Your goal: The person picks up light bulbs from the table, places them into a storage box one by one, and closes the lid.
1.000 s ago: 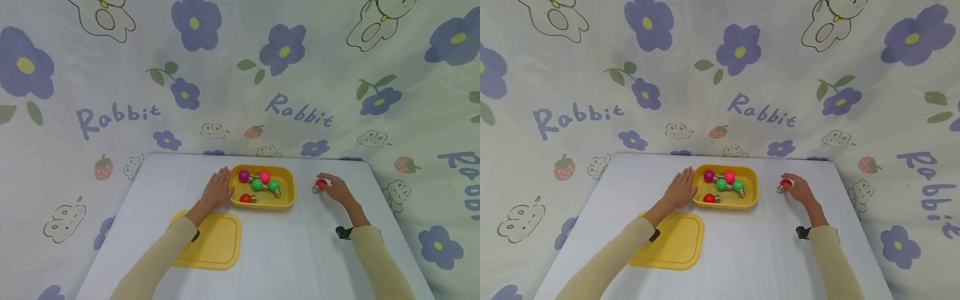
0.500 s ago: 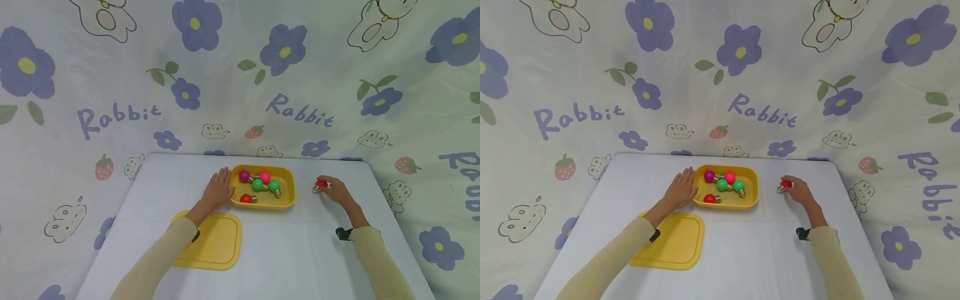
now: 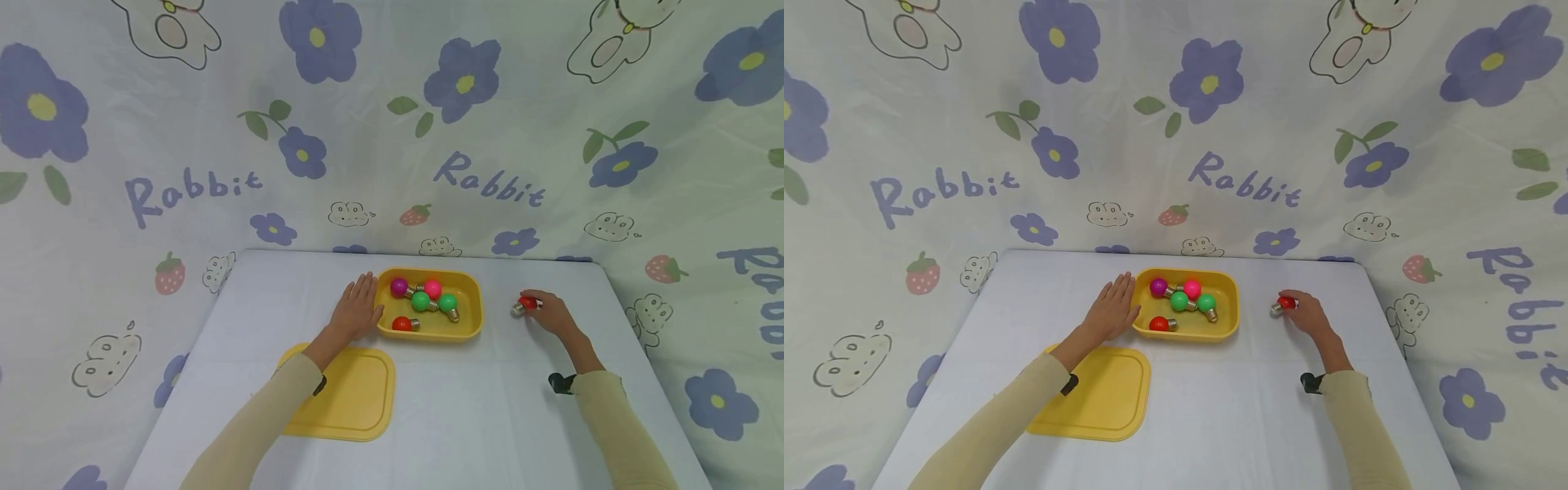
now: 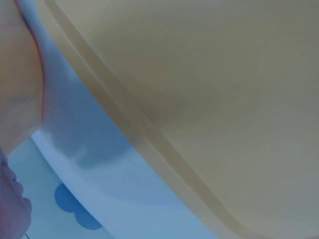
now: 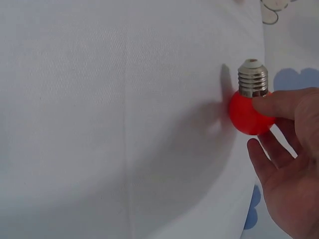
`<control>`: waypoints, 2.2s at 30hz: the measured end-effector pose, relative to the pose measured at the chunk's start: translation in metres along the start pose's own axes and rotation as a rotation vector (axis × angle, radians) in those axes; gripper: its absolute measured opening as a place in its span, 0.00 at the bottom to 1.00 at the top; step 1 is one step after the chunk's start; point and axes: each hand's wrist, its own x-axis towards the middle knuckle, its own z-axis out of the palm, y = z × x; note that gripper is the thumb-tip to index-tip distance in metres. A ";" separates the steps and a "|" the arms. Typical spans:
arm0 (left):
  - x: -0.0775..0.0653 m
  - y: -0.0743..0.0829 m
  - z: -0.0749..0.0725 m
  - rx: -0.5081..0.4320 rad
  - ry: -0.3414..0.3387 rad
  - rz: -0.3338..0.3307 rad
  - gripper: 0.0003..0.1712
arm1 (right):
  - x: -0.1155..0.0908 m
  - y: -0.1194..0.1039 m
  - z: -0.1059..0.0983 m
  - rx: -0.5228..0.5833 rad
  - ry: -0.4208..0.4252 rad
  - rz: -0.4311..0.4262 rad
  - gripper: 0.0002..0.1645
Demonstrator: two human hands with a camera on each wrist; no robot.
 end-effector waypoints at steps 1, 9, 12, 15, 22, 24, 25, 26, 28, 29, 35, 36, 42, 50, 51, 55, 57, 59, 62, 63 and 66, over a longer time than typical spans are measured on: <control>0.000 0.000 0.000 0.002 -0.001 -0.001 0.41 | 0.000 0.000 0.000 0.000 0.003 -0.002 0.25; 0.000 0.000 0.000 0.000 -0.017 -0.003 0.41 | -0.002 -0.007 0.001 -0.006 0.041 -0.024 0.26; 0.000 0.000 0.000 0.006 -0.026 -0.008 0.41 | -0.002 -0.015 0.000 -0.009 0.073 -0.067 0.26; 0.000 0.000 -0.001 0.003 -0.024 -0.010 0.42 | -0.001 -0.026 0.001 -0.020 0.095 -0.095 0.27; 0.000 -0.001 -0.001 0.012 -0.027 -0.006 0.42 | -0.006 -0.057 0.004 0.002 0.130 -0.155 0.26; 0.001 -0.001 0.000 0.011 -0.027 -0.006 0.42 | -0.007 -0.066 0.006 0.014 0.126 -0.172 0.26; 0.001 -0.001 0.000 0.011 -0.027 -0.006 0.42 | -0.008 -0.070 0.006 0.021 0.121 -0.178 0.26; 0.001 -0.001 0.000 0.011 -0.026 -0.006 0.42 | -0.008 -0.074 0.008 0.023 0.116 -0.187 0.26; 0.001 -0.001 -0.001 0.009 -0.018 -0.005 0.42 | -0.010 -0.082 0.010 0.031 0.106 -0.203 0.26; 0.001 -0.001 -0.001 0.009 -0.015 -0.006 0.42 | -0.011 -0.085 0.012 0.036 0.101 -0.211 0.26; 0.000 -0.001 -0.002 0.000 -0.005 0.003 0.41 | -0.019 -0.099 0.024 0.051 0.082 -0.241 0.24; -0.001 0.000 -0.002 -0.004 -0.001 0.006 0.41 | -0.021 -0.100 0.026 0.054 0.077 -0.246 0.24; -0.001 0.001 -0.002 -0.010 0.016 0.003 0.41 | -0.026 -0.107 0.040 0.082 0.051 -0.274 0.25; -0.002 0.001 -0.002 -0.006 0.002 0.001 0.40 | -0.029 -0.112 0.057 0.088 0.036 -0.305 0.23; -0.002 0.001 -0.002 -0.005 -0.003 -0.001 0.40 | -0.030 -0.113 0.059 0.091 0.036 -0.303 0.23; -0.002 0.001 -0.002 -0.013 0.000 -0.005 0.41 | -0.029 -0.115 0.065 0.093 0.022 -0.269 0.23; -0.002 0.001 -0.002 -0.019 0.009 -0.004 0.41 | -0.028 -0.116 0.067 0.087 0.013 -0.257 0.23; -0.003 0.002 -0.001 -0.030 0.021 -0.001 0.40 | -0.029 -0.118 0.069 0.080 0.003 -0.249 0.23; -0.003 0.002 -0.002 -0.028 0.016 0.001 0.40 | -0.030 -0.120 0.071 0.070 -0.008 -0.238 0.24; -0.003 0.002 -0.002 -0.027 0.015 0.002 0.40 | -0.030 -0.121 0.071 0.066 -0.011 -0.235 0.24; -0.003 0.002 -0.002 -0.016 0.006 0.000 0.40 | -0.029 -0.123 0.073 0.054 -0.016 -0.235 0.24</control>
